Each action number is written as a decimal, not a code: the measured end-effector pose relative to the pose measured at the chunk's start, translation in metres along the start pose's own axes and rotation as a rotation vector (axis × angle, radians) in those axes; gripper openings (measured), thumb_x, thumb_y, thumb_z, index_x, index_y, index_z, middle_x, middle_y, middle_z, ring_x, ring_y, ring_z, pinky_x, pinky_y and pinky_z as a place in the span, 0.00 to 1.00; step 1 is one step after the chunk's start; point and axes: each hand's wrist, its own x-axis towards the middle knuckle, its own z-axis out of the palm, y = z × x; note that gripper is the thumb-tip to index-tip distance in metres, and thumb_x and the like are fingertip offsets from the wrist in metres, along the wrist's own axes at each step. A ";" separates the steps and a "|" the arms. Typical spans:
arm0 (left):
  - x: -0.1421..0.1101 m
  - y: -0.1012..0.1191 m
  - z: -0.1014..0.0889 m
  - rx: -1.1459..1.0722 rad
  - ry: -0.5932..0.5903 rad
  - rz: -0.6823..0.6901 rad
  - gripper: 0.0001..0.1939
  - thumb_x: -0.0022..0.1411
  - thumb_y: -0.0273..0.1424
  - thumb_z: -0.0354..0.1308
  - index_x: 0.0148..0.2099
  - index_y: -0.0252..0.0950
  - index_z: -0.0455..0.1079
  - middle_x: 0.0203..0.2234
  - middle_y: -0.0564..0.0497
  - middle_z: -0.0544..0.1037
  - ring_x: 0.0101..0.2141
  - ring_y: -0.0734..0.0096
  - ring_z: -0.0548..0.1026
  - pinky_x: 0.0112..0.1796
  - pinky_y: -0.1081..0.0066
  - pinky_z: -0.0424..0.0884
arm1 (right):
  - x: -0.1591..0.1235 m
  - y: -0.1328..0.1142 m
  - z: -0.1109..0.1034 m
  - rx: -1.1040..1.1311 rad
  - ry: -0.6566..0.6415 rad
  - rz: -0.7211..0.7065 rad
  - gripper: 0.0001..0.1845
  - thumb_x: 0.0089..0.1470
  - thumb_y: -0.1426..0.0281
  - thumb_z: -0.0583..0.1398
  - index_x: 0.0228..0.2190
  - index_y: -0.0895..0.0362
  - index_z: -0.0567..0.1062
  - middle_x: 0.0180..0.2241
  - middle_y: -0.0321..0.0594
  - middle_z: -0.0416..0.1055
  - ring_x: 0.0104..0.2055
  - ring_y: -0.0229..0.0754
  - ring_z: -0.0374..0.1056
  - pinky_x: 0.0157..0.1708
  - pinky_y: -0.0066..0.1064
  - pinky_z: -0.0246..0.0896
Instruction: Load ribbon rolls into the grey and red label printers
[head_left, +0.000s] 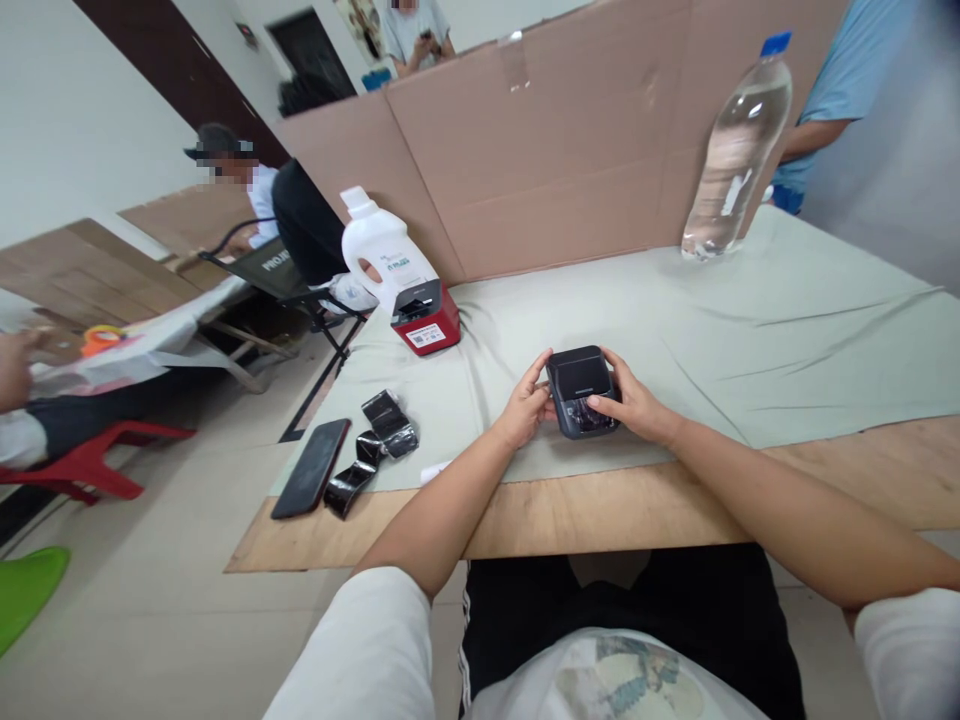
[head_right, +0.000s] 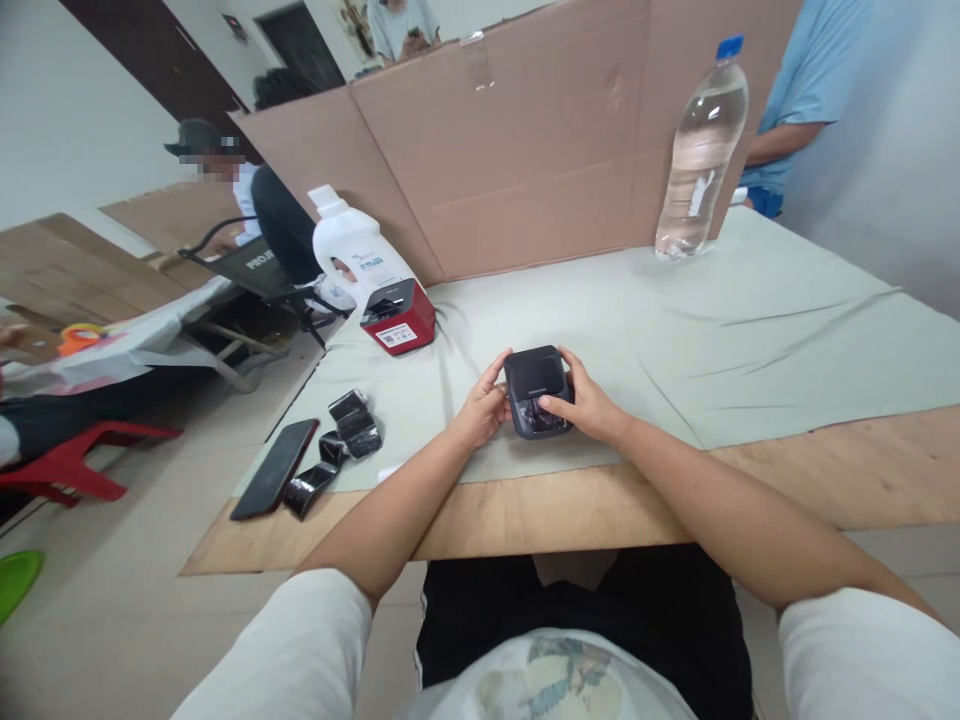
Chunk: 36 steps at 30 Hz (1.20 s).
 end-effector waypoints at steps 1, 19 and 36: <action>0.000 0.001 0.001 -0.013 0.014 -0.006 0.46 0.55 0.37 0.63 0.71 0.46 0.45 0.29 0.55 0.75 0.24 0.76 0.74 0.29 0.74 0.72 | 0.001 -0.001 -0.003 0.035 -0.036 -0.003 0.53 0.50 0.48 0.63 0.65 0.56 0.44 0.56 0.55 0.65 0.56 0.54 0.65 0.55 0.52 0.61; -0.001 -0.012 -0.001 0.025 -0.100 -0.137 0.43 0.52 0.36 0.64 0.68 0.46 0.52 0.28 0.57 0.73 0.22 0.80 0.71 0.25 0.77 0.69 | 0.010 -0.003 -0.021 -0.117 0.367 0.114 0.35 0.49 0.34 0.50 0.22 0.54 0.66 0.23 0.38 0.70 0.28 0.40 0.66 0.32 0.34 0.63; 0.000 -0.004 0.002 0.639 0.116 -0.019 0.25 0.63 0.34 0.49 0.60 0.31 0.68 0.17 0.55 0.70 0.18 0.72 0.68 0.25 0.71 0.66 | 0.010 0.005 -0.017 -0.341 0.291 0.050 0.18 0.52 0.52 0.57 0.26 0.54 0.73 0.24 0.37 0.72 0.27 0.40 0.65 0.31 0.34 0.61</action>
